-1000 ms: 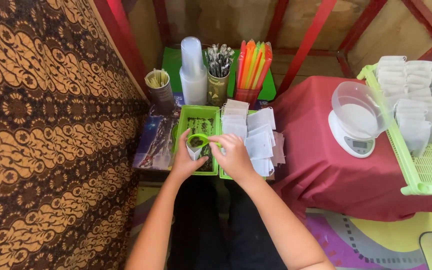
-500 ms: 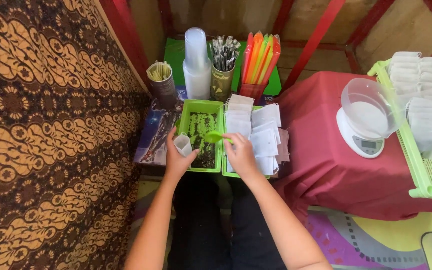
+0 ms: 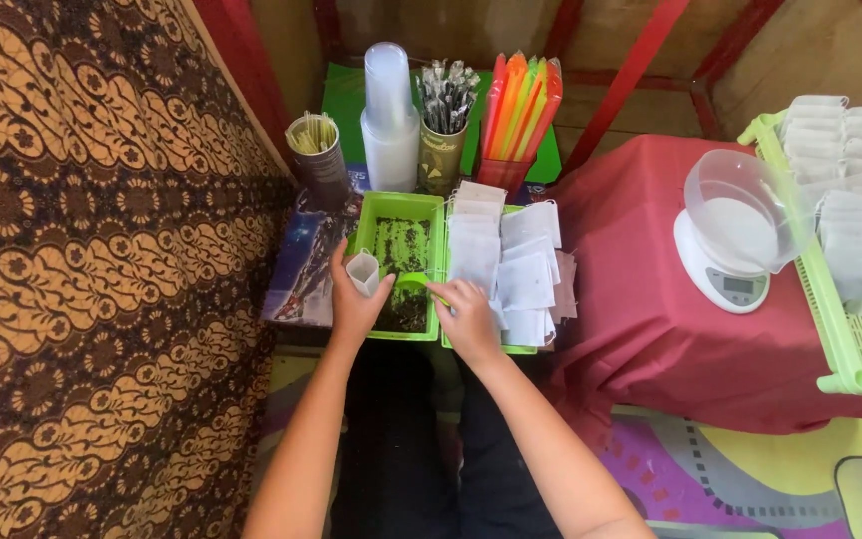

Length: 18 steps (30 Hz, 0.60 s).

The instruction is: The person scoops green tea leaves from a green tray using a green plastic spoon and pours them into white tea bags. The filled tea bags are then placed into a green plastic basket on the table.

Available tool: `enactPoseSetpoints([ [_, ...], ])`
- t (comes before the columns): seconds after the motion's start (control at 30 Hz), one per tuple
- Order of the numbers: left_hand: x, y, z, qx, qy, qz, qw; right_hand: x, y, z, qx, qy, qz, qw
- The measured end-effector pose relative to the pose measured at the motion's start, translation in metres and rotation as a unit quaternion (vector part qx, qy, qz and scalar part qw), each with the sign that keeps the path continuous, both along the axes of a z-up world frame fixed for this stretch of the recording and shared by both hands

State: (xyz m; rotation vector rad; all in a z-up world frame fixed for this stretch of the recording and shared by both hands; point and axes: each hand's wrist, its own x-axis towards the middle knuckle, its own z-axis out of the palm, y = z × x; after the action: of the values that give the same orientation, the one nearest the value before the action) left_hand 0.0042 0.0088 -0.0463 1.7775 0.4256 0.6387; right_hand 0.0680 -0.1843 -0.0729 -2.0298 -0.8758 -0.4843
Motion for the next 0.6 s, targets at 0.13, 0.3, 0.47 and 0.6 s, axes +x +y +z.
enactPoseSetpoints([
  [0.13,0.005,0.001,0.0,0.012,0.031,0.01,0.999,0.004,-0.001,-0.013,-0.045,-0.003,0.024,0.999],
  [0.3,0.003,-0.003,0.008,0.051,0.071,-0.002,0.996,0.005,0.0,-0.016,-0.095,0.01,0.031,0.995],
  [0.47,0.002,-0.002,0.004,0.062,0.083,-0.002,0.995,-0.003,0.0,0.001,-0.079,-0.003,0.063,0.995],
  [0.6,0.002,-0.001,0.005,0.065,0.092,-0.003,0.994,-0.001,0.001,-0.005,-0.081,-0.032,0.1,0.991],
])
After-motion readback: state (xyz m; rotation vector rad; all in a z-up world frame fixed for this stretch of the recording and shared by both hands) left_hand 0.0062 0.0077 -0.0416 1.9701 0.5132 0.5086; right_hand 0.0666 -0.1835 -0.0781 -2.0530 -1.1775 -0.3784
